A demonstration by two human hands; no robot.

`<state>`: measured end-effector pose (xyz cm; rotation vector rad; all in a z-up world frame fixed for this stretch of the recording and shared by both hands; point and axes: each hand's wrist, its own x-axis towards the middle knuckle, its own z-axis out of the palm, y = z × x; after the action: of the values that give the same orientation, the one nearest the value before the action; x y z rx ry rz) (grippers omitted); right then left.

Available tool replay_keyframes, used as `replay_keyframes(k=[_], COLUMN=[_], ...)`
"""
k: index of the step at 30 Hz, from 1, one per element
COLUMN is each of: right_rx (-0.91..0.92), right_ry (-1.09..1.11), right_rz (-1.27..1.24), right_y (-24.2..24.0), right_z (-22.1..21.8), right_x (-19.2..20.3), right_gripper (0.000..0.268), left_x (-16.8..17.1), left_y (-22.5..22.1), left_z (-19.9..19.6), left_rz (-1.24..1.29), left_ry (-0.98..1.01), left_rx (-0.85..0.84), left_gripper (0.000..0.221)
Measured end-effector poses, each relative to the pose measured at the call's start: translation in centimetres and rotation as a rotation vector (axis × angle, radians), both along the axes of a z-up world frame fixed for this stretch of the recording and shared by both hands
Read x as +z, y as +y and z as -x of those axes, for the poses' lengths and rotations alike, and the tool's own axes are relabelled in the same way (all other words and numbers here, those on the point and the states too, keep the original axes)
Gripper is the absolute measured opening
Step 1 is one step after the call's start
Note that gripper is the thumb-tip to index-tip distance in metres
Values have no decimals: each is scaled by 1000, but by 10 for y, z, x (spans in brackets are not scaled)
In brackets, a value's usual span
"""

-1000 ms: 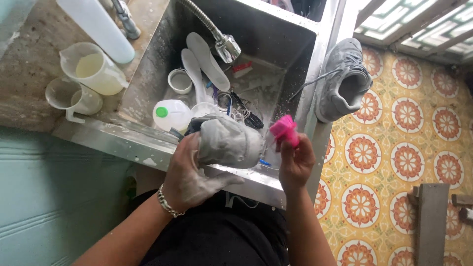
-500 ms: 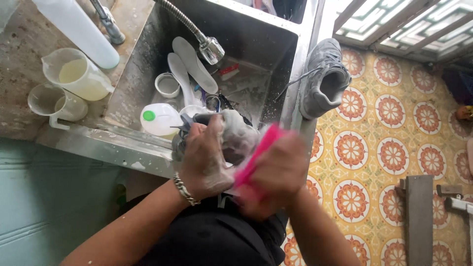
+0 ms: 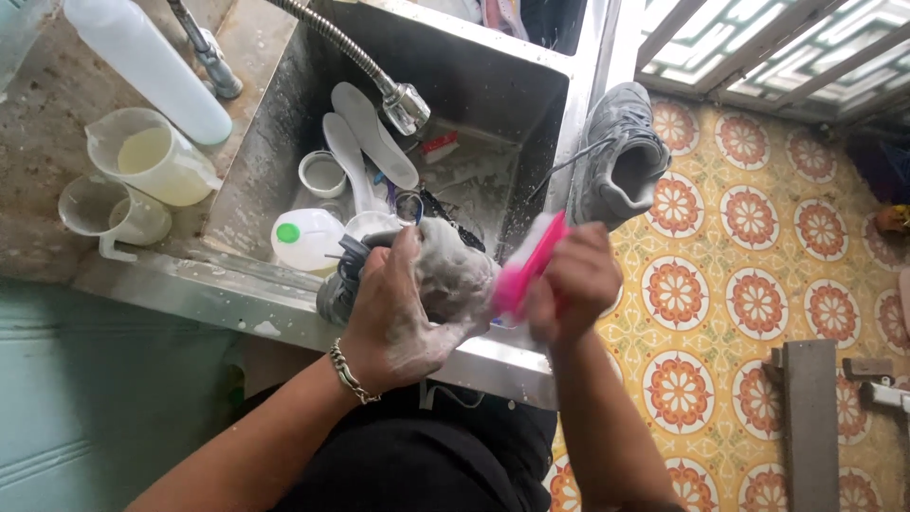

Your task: Thoroughly scrubbing the exterior, sole, and tongue of a sneaker using brushes and cleaning solution in a sink.

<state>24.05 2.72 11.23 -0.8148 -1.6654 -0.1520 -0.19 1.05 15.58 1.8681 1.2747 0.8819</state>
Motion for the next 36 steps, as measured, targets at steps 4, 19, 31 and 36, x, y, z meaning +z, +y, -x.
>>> replay_keyframes(k=[4,19,31,36], right_rx=[40,43,-102,-88], right_ry=[-55,-74,-156,-114], right_rz=[-122,-70,122,343], right_y=[-18,-34,19,24], right_z=[29,59,-20,-27], right_x=[17,56,-39,-102], right_gripper=[46,44,57,52], left_x=[-13,-28,-37,-141], left_y=[2,4,98,107], left_z=[8,10,1,-16], left_rz=[24,-182,667,763], left_ry=[1,-122,89,-123], left_rx=[10,-24,-83,-35], left_gripper=[101,126,81,45])
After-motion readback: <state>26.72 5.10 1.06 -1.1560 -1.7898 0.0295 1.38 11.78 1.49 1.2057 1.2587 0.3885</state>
